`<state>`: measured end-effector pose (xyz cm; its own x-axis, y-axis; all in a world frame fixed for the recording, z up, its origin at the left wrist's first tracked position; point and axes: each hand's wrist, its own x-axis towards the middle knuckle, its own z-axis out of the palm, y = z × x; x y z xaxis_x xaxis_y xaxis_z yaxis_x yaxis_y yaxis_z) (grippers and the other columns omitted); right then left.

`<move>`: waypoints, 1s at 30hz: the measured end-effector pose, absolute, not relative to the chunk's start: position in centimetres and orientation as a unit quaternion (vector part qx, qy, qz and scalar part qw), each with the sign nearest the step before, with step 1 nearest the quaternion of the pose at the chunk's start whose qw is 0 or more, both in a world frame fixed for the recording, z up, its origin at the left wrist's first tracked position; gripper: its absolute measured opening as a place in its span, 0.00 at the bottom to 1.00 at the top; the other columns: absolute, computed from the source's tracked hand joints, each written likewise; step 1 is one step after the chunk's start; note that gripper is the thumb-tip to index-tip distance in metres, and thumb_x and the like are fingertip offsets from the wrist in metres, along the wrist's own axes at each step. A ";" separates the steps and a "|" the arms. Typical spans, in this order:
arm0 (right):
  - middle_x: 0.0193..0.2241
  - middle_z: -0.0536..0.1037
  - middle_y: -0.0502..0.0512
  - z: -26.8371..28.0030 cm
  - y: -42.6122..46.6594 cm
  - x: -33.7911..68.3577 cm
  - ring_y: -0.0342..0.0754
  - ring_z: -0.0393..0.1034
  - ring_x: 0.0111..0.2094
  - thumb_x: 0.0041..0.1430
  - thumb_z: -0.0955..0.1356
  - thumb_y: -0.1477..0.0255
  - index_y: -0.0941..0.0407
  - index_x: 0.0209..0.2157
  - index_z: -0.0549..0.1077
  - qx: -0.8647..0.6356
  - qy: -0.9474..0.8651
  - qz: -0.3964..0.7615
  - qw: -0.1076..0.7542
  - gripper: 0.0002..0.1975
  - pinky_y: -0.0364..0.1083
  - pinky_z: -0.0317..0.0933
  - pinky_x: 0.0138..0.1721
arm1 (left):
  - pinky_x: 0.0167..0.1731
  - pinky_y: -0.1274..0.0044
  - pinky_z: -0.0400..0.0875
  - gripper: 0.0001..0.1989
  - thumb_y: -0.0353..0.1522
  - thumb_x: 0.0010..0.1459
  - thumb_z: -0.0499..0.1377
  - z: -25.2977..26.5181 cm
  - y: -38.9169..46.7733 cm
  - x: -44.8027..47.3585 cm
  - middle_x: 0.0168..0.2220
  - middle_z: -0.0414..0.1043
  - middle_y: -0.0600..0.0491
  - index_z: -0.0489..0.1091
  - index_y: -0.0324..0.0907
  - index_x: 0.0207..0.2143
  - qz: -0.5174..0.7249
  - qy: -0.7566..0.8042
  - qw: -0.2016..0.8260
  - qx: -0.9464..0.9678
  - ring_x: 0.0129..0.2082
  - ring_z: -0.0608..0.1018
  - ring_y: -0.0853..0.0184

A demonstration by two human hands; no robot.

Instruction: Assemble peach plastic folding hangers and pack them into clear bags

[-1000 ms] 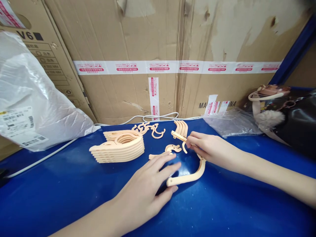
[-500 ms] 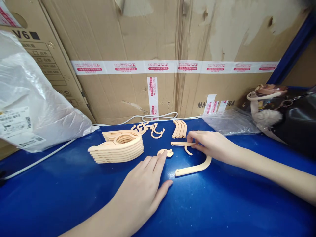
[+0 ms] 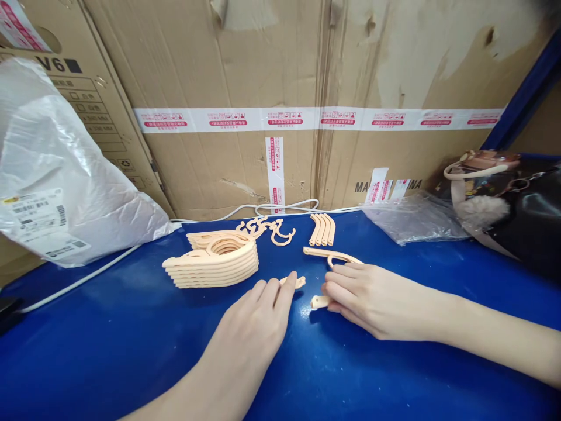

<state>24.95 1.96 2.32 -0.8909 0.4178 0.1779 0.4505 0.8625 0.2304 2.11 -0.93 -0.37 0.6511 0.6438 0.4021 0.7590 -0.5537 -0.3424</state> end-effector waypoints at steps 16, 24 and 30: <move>0.24 0.74 0.53 1.1 2.5 25.3 0.42 0.66 0.20 0.70 0.54 0.68 0.60 0.37 0.68 -0.217 -0.959 -0.152 0.098 0.16 0.44 0.50 0.21 | 0.24 0.78 0.66 0.12 0.33 0.68 0.44 1.1 -0.8 2.3 0.32 0.67 0.53 0.65 0.42 0.38 -0.182 -0.448 0.170 -0.859 0.30 0.75 0.66; 0.29 0.76 0.54 1.7 2.5 25.3 0.43 0.69 0.25 0.70 0.53 0.69 0.60 0.46 0.68 -0.227 -0.964 -0.079 0.116 0.17 0.42 0.56 0.26 | 0.21 0.78 0.59 0.12 0.33 0.68 0.42 1.1 -1.0 2.3 0.27 0.67 0.56 0.61 0.43 0.34 -0.212 -0.438 0.036 -0.873 0.25 0.73 0.68; 0.30 0.77 0.52 1.6 2.4 25.5 0.42 0.68 0.22 0.71 0.54 0.67 0.58 0.50 0.67 -0.225 -0.961 -0.096 0.131 0.17 0.43 0.55 0.24 | 0.23 0.77 0.61 0.13 0.33 0.68 0.41 0.9 -1.1 2.2 0.28 0.69 0.56 0.61 0.43 0.33 -0.210 -0.423 -0.038 -0.881 0.24 0.72 0.68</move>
